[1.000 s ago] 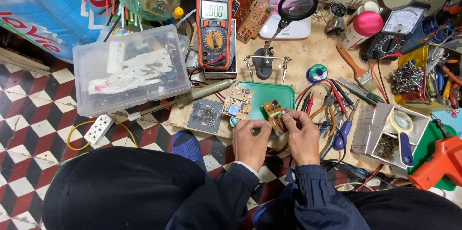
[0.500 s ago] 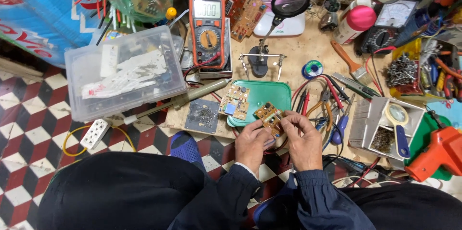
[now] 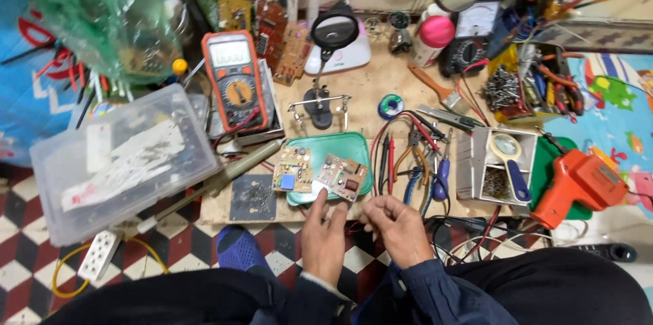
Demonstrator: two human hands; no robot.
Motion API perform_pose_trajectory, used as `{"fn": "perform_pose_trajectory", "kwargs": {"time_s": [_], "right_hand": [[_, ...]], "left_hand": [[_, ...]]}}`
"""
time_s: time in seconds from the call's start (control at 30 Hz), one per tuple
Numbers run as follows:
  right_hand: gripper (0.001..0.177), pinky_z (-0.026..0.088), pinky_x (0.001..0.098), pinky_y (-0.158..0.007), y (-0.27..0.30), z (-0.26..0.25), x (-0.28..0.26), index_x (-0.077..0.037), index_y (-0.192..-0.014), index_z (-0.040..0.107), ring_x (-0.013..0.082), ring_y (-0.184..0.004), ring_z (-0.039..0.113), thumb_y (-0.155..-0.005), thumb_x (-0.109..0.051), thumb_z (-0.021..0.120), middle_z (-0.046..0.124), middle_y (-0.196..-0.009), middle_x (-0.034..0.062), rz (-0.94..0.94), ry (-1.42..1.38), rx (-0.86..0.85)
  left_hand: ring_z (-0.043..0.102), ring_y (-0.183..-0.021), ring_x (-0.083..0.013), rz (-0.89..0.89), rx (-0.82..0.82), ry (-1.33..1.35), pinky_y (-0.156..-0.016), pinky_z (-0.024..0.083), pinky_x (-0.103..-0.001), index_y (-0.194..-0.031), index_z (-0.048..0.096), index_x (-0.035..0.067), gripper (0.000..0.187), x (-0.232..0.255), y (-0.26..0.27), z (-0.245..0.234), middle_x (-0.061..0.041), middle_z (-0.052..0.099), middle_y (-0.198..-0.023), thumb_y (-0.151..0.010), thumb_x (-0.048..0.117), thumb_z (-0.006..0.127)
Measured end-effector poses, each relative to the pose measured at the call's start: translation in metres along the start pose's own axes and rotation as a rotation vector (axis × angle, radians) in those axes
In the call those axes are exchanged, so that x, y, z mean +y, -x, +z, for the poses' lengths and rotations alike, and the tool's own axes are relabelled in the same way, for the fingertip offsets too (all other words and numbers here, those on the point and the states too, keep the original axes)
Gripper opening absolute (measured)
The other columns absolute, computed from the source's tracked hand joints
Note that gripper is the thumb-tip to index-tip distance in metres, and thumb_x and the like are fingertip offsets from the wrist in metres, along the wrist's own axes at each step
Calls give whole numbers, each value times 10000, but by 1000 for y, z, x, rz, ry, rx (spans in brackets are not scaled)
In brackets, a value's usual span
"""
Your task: The person sits on the floor and uses pliers to remove a small component from a circuit board. They then use tweezers to place the component back onto the board and adjust its position.
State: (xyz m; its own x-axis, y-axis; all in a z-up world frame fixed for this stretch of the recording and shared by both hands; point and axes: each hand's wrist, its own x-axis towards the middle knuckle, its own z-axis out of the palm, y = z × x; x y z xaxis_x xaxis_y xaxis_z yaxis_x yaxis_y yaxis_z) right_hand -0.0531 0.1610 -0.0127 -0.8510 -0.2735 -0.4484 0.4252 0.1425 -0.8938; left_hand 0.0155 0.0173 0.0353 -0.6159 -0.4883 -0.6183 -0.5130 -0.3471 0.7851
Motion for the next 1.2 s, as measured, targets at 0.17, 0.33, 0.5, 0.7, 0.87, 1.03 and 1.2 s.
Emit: {"fn": "perform_pose_trajectory", "kwargs": {"time_s": [0.17,0.33,0.5,0.7,0.87,1.03,1.2], "right_hand": [[172,489,284,-478,20,0,-10,87,-985,753,192,-555,656,-1026,-79,769,760,-746,193,-2,-242,-162],[184,487,283,-424,27,-10,-11,87,-953,761,192,-536,662,-985,-83,825,749,-718,180,103,-406,-102],[181,522,268,-434,37,-30,-5,128,-1024,768,184,-553,690,-1044,-50,741,766,-769,192,127,-566,-158],[217,503,300,-439,44,-45,6,161,-1090,784,224,-553,681,-1024,-42,744,757,-765,222,132,-561,-49],[240,487,326,-438,39,-41,6,174,-1030,801,249,-558,668,-1029,-60,745,787,-801,259,145,-494,8],[302,526,368,-771,1,-37,13,-146,-1150,834,191,-771,704,-1108,-340,605,812,-840,44,59,476,254],[176,529,540,-840,-52,-8,79,-187,-1055,750,435,-997,755,-1008,-342,683,810,-1016,152,-169,742,274]], "left_hand": [[756,-904,-132,-76,-83,43,-899,617,-279,-1261,912,99,373,15,23,3,-58,879,-998,-997,302,746],[770,-838,-285,-153,-110,414,-849,657,-362,-1195,854,-105,325,2,20,14,-251,853,-984,-921,69,857],[741,-807,-268,-40,-329,521,-797,631,-380,-1131,827,-83,221,-45,-1,23,-212,823,-933,-946,38,842],[676,-714,-247,-141,-451,606,-727,596,-373,-1129,762,-46,170,-53,6,43,-175,730,-825,-1007,69,793],[626,-726,-232,-276,-355,638,-726,553,-358,-1132,766,-10,182,-49,9,45,-129,686,-847,-1026,136,793],[723,-1034,-306,-105,41,573,-965,618,-431,-1255,753,-71,340,-37,-5,22,-216,770,-1179,-979,127,769],[716,-869,-275,-25,148,730,-799,595,-384,-1259,743,-82,338,-108,-48,10,-260,802,-1047,-970,86,796]]}}
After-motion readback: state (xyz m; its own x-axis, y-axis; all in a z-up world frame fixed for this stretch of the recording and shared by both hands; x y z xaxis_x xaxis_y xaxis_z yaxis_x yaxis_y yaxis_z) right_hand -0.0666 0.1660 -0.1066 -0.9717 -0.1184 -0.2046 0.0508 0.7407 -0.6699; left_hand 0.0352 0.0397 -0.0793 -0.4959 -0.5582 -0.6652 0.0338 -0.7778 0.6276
